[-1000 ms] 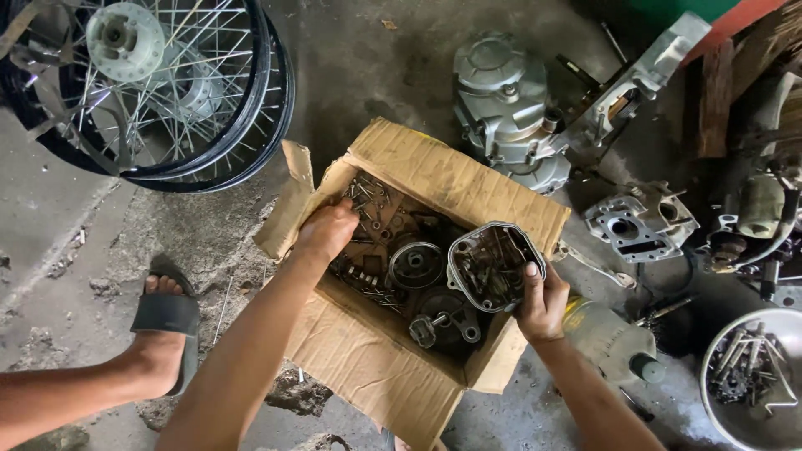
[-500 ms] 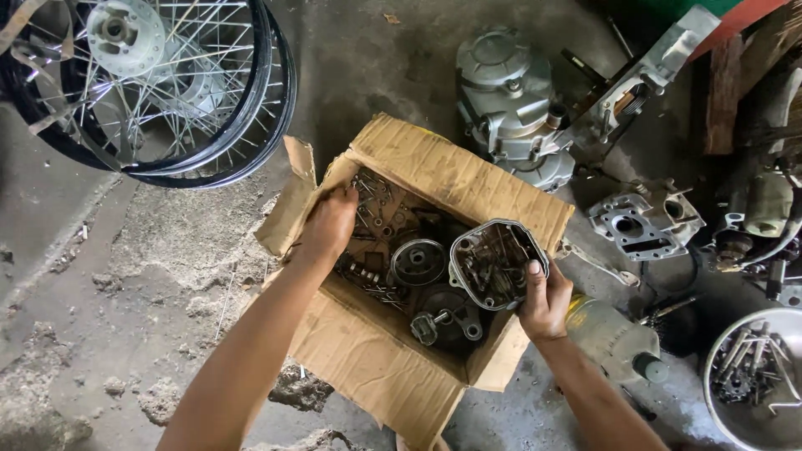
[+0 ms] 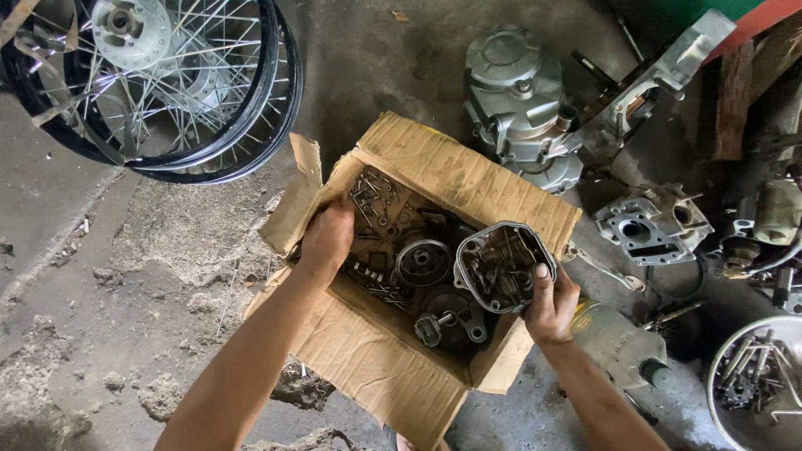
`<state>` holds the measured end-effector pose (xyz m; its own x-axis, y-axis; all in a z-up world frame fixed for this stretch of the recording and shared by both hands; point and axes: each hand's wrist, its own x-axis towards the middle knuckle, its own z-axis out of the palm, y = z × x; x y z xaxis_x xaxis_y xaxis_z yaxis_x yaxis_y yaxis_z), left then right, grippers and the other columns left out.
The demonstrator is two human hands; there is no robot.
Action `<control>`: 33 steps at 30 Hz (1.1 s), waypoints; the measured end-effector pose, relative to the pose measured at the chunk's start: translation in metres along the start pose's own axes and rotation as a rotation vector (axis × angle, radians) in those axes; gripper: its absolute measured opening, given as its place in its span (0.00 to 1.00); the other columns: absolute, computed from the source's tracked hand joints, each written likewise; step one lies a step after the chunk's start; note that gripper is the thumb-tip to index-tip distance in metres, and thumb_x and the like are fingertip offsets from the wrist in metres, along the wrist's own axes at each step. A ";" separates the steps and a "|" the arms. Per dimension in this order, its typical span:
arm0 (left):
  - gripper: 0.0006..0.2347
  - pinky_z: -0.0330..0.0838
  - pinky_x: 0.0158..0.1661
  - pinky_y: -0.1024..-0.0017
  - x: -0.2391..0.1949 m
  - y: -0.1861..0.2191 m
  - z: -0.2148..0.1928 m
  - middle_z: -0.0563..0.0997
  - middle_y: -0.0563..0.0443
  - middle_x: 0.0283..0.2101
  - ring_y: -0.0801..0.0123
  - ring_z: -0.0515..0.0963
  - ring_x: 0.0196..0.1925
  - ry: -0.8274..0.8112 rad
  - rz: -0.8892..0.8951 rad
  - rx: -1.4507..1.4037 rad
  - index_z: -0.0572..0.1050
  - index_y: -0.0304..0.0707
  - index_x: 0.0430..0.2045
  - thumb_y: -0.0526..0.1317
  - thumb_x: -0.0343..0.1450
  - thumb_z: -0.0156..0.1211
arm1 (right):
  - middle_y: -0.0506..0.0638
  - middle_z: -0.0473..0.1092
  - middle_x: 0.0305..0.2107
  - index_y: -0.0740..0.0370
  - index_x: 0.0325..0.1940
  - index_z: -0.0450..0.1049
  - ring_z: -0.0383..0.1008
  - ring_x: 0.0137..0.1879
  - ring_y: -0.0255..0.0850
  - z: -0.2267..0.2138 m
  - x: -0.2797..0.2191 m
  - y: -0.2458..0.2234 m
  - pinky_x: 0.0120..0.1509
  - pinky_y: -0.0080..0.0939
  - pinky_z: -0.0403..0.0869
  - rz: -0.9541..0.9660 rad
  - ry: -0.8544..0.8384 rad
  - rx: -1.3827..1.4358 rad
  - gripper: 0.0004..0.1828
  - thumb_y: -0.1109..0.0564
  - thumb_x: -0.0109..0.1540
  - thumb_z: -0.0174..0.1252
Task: The person sorts through a cardboard box filled with various mechanical parts, including gears, bolts, and engine components. They pick up and examine several items, such as a circular metal part and a larger engine casing, before placing them back into the box or onto a nearby surface.
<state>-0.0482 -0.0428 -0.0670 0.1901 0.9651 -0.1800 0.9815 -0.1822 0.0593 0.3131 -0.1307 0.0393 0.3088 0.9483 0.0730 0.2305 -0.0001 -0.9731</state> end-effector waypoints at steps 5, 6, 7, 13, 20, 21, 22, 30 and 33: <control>0.09 0.83 0.37 0.58 0.006 0.023 -0.092 0.83 0.39 0.38 0.48 0.87 0.34 -0.021 0.005 -0.260 0.79 0.32 0.45 0.30 0.76 0.50 | 0.51 0.65 0.15 0.64 0.30 0.73 0.60 0.26 0.36 -0.001 0.001 -0.002 0.30 0.38 0.65 0.025 -0.004 0.011 0.19 0.53 0.71 0.50; 0.09 0.83 0.37 0.58 0.006 0.017 -0.096 0.83 0.39 0.38 0.48 0.87 0.34 -0.020 0.003 -0.261 0.79 0.32 0.45 0.30 0.76 0.50 | 0.51 0.65 0.15 0.64 0.30 0.73 0.60 0.26 0.36 0.000 0.000 -0.004 0.30 0.38 0.65 0.024 -0.006 0.012 0.19 0.53 0.71 0.50; 0.07 0.83 0.37 0.56 0.006 0.011 -0.099 0.84 0.39 0.36 0.47 0.87 0.35 -0.077 0.076 -0.291 0.81 0.34 0.40 0.31 0.74 0.56 | 0.51 0.65 0.14 0.64 0.30 0.73 0.60 0.25 0.35 0.002 0.000 -0.006 0.30 0.37 0.65 0.030 -0.003 0.014 0.19 0.52 0.71 0.50; 0.12 0.76 0.54 0.49 -0.049 0.033 -0.177 0.86 0.39 0.40 0.44 0.85 0.46 -0.619 0.287 -0.403 0.83 0.42 0.40 0.44 0.66 0.72 | 0.52 0.66 0.14 0.64 0.28 0.73 0.61 0.24 0.36 -0.005 -0.002 0.008 0.30 0.37 0.66 0.060 -0.009 0.020 0.20 0.53 0.72 0.50; 0.20 0.78 0.54 0.51 -0.095 0.042 -0.138 0.85 0.39 0.43 0.48 0.86 0.44 -0.731 0.301 -0.158 0.75 0.39 0.55 0.41 0.69 0.69 | 0.52 0.65 0.12 0.63 0.26 0.71 0.64 0.19 0.37 -0.015 -0.013 0.038 0.28 0.36 0.67 0.112 -0.007 0.040 0.22 0.52 0.73 0.50; 0.20 0.78 0.54 0.51 -0.097 0.047 -0.143 0.85 0.39 0.43 0.48 0.86 0.44 -0.727 0.297 -0.158 0.75 0.39 0.55 0.41 0.69 0.69 | 0.52 0.65 0.12 0.63 0.26 0.71 0.64 0.19 0.37 -0.013 -0.009 0.029 0.28 0.36 0.67 0.109 -0.011 0.042 0.22 0.52 0.73 0.50; 0.19 0.78 0.54 0.51 -0.099 0.052 -0.149 0.85 0.38 0.42 0.48 0.86 0.43 -0.726 0.250 -0.171 0.75 0.38 0.55 0.42 0.70 0.67 | 0.51 0.63 0.15 0.63 0.27 0.71 0.62 0.22 0.37 -0.010 -0.006 0.020 0.29 0.38 0.65 0.095 -0.010 0.028 0.21 0.52 0.73 0.51; 0.05 0.81 0.45 0.59 -0.056 0.026 -0.090 0.83 0.56 0.29 0.59 0.86 0.35 -0.377 0.112 -0.202 0.80 0.49 0.27 0.37 0.72 0.57 | 0.54 0.65 0.18 0.66 0.29 0.72 0.62 0.27 0.39 -0.005 -0.008 0.002 0.34 0.40 0.67 0.086 -0.004 0.028 0.22 0.51 0.74 0.51; 0.08 0.80 0.33 0.57 -0.020 0.007 -0.005 0.81 0.51 0.22 0.56 0.84 0.28 -0.279 0.116 -0.049 0.76 0.42 0.17 0.33 0.69 0.57 | 0.52 0.66 0.18 0.64 0.28 0.72 0.62 0.26 0.38 -0.007 -0.009 0.011 0.32 0.38 0.66 0.102 0.000 0.018 0.21 0.51 0.74 0.52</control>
<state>-0.0453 -0.0623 -0.0579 0.3065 0.8483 -0.4318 0.9519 -0.2718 0.1416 0.3192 -0.1411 0.0298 0.3300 0.9436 -0.0263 0.1810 -0.0906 -0.9793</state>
